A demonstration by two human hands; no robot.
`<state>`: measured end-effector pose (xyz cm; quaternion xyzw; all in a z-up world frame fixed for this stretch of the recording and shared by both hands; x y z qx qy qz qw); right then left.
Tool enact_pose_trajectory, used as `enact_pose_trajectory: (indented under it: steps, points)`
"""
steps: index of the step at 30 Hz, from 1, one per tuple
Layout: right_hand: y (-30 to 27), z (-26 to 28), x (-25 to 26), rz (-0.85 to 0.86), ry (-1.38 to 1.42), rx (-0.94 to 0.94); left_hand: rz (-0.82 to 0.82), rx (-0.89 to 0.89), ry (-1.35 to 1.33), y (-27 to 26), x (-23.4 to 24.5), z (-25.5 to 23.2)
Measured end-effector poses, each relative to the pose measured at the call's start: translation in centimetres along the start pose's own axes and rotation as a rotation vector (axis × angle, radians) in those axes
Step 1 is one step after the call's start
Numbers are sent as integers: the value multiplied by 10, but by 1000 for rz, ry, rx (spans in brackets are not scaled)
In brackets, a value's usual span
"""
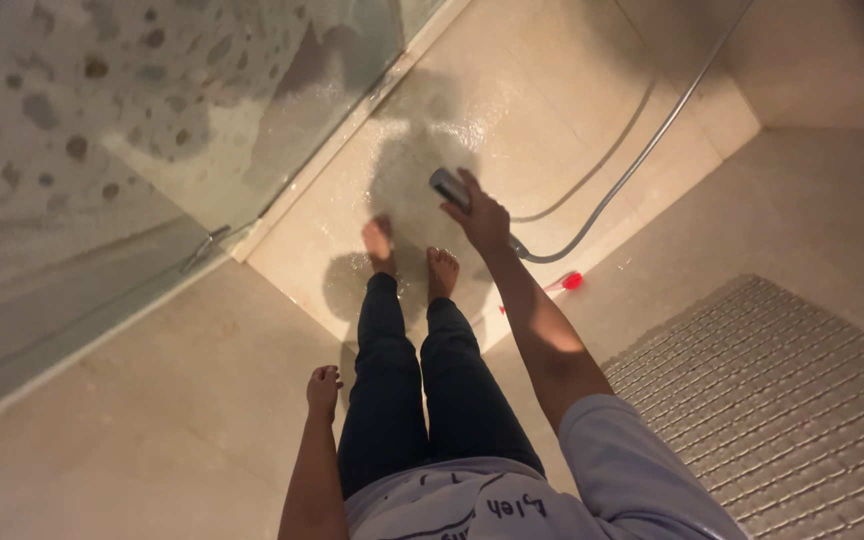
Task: The person cleans a shower area by spraying water with a handheld showerhead and scrubbing a bath mat with a red brush. They rinse the mat, hang it on the wall, and then rinse the shower floor and walls.
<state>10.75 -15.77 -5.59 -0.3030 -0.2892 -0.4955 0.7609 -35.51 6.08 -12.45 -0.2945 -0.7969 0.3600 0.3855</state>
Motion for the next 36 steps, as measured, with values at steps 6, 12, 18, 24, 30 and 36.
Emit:
enact_pose_trajectory:
  steps: [6,12,18,24,30,36]
  points:
    - [11,2,18,-61,8,-107,81,-45,90,28,0,-41]
    - [11,-4,17,-161,169,-198,128,-111,178,61,15,-98]
    - [-61,12,-53,53,105,-252,160,-130,295,90,29,-143]
    - [-103,-8,-57,-121,23,19,190,-199,349,112,35,-188]
    - [-98,-41,-31,-20,94,-412,185,-217,438,127,39,-196]
    - [-125,-24,-58,102,113,-291,237,-241,430,123,22,-188]
Point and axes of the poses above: each hand's wrist, its own y-axis towards the middle knuckle, its own x-axis out of the back of the hand, z = x × y, the point moved 9 cm from there along y, towards the middle knuckle, and after that the axes turned 4 degrees about -z, right-handed, at the moved point
